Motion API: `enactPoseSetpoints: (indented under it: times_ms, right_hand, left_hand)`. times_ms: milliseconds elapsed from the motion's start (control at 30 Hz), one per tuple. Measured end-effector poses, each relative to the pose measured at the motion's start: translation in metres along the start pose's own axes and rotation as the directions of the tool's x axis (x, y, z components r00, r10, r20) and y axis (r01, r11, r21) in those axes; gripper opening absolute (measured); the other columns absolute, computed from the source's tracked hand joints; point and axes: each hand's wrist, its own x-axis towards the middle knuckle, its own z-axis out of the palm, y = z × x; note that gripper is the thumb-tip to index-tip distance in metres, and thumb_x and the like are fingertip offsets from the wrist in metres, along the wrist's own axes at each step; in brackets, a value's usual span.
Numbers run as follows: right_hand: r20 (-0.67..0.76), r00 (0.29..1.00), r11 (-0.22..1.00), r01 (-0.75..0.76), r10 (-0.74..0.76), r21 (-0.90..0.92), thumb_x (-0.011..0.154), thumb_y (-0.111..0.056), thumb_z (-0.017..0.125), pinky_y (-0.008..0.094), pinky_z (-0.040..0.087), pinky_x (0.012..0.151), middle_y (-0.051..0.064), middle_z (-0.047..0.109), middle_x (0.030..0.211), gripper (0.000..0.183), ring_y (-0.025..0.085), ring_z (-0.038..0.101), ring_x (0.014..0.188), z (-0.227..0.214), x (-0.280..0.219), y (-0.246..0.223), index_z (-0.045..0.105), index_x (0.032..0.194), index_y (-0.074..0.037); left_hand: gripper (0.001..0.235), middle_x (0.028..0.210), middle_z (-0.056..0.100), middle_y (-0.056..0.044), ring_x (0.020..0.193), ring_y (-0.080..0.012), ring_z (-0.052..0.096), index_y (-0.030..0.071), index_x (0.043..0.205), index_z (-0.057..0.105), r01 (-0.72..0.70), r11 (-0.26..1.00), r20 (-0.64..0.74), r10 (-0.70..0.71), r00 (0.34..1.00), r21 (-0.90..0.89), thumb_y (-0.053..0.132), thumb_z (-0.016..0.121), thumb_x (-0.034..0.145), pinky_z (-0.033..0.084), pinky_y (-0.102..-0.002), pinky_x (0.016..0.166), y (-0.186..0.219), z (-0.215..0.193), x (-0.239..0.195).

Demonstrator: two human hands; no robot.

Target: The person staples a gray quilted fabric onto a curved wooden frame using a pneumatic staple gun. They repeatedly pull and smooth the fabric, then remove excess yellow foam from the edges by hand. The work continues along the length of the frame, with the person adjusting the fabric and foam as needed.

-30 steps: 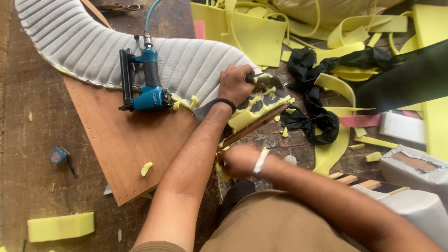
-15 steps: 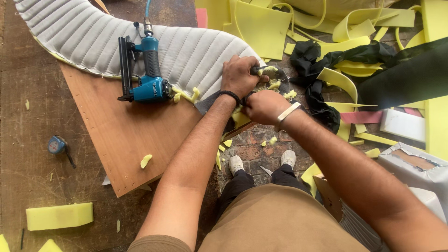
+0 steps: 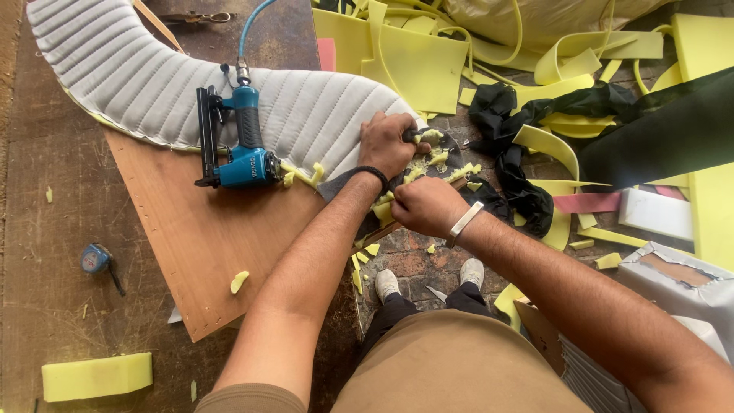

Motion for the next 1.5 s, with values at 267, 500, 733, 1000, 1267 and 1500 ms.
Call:
enactPoseSetpoints:
  times_ms: [267,500,733,1000,1267,1500]
  right_hand:
    - [0.397,0.893,0.969,0.140,-0.212,0.202,0.084,-0.035,0.070,0.046,0.057,0.073,0.015,0.073,0.081,0.025,0.031,0.071,0.073,-0.006,-0.033,-0.094,0.078,0.096,-0.014]
    - [0.059,0.975,0.936,0.185,-0.212,0.301,0.075,-0.024,0.063,0.045,0.059,0.075,0.010,0.078,0.088,0.028,0.032,0.074,0.079,0.005,-0.025,-0.049,0.077,0.097,-0.014]
    - [-0.002,0.996,0.980,-0.084,0.085,-0.181,0.092,-0.051,0.065,0.046,0.058,0.069,0.012,0.073,0.077,0.043,0.032,0.072,0.073,-0.011,0.007,-0.038,0.073,0.083,-0.010]
    - [0.012,0.995,0.987,0.099,-0.098,-0.124,0.094,-0.041,0.063,0.046,0.056,0.060,0.008,0.071,0.071,0.027,0.032,0.070,0.066,0.002,0.016,-0.014,0.072,0.086,-0.017]
    - [0.032,0.985,0.985,0.166,-0.167,0.043,0.096,-0.043,0.064,0.048,0.052,0.062,0.010,0.069,0.068,0.035,0.033,0.068,0.064,-0.004,0.022,0.004,0.069,0.079,-0.012]
    - [0.025,0.994,0.979,0.097,-0.103,0.177,0.094,-0.036,0.065,0.048,0.051,0.061,0.013,0.068,0.066,0.031,0.033,0.066,0.060,-0.005,0.013,0.009,0.071,0.082,-0.009]
  left_hand:
    - [0.029,0.081,0.071,0.001,0.094,-0.0224,0.063,0.017,0.088,0.073,-0.035,0.999,-0.120,0.031,0.992,-0.027,0.039,0.087,0.075,0.041,-0.044,0.088,-0.006,0.008,0.003]
    - [0.042,0.076,0.072,0.000,0.089,-0.0203,0.064,0.018,0.087,0.075,0.005,0.996,-0.065,-0.011,0.998,-0.086,0.050,0.092,0.065,0.044,-0.042,0.086,-0.015,0.009,0.008]
    - [0.048,0.094,0.075,0.002,0.090,-0.0152,0.074,0.022,0.123,0.066,0.099,0.867,0.035,-0.093,0.995,-0.488,0.039,0.079,0.079,0.059,-0.036,0.087,-0.021,0.001,0.014]
    - [0.044,0.091,0.072,-0.008,0.091,-0.0317,0.068,0.017,0.096,0.070,0.239,0.912,-0.412,-0.087,0.907,0.334,0.052,0.080,0.071,0.049,-0.052,0.080,-0.018,-0.024,-0.072]
    - [0.035,0.066,0.072,-0.009,0.061,-0.0295,0.073,0.014,0.092,0.066,-0.017,0.960,-0.224,0.083,0.971,0.280,0.049,0.069,0.094,0.056,-0.045,0.052,-0.046,-0.032,-0.076]
    - [0.036,0.068,0.072,-0.007,0.063,-0.0281,0.073,0.015,0.091,0.064,-0.022,0.970,-0.218,0.076,0.973,0.242,0.051,0.069,0.094,0.056,-0.044,0.054,-0.044,-0.033,-0.081]
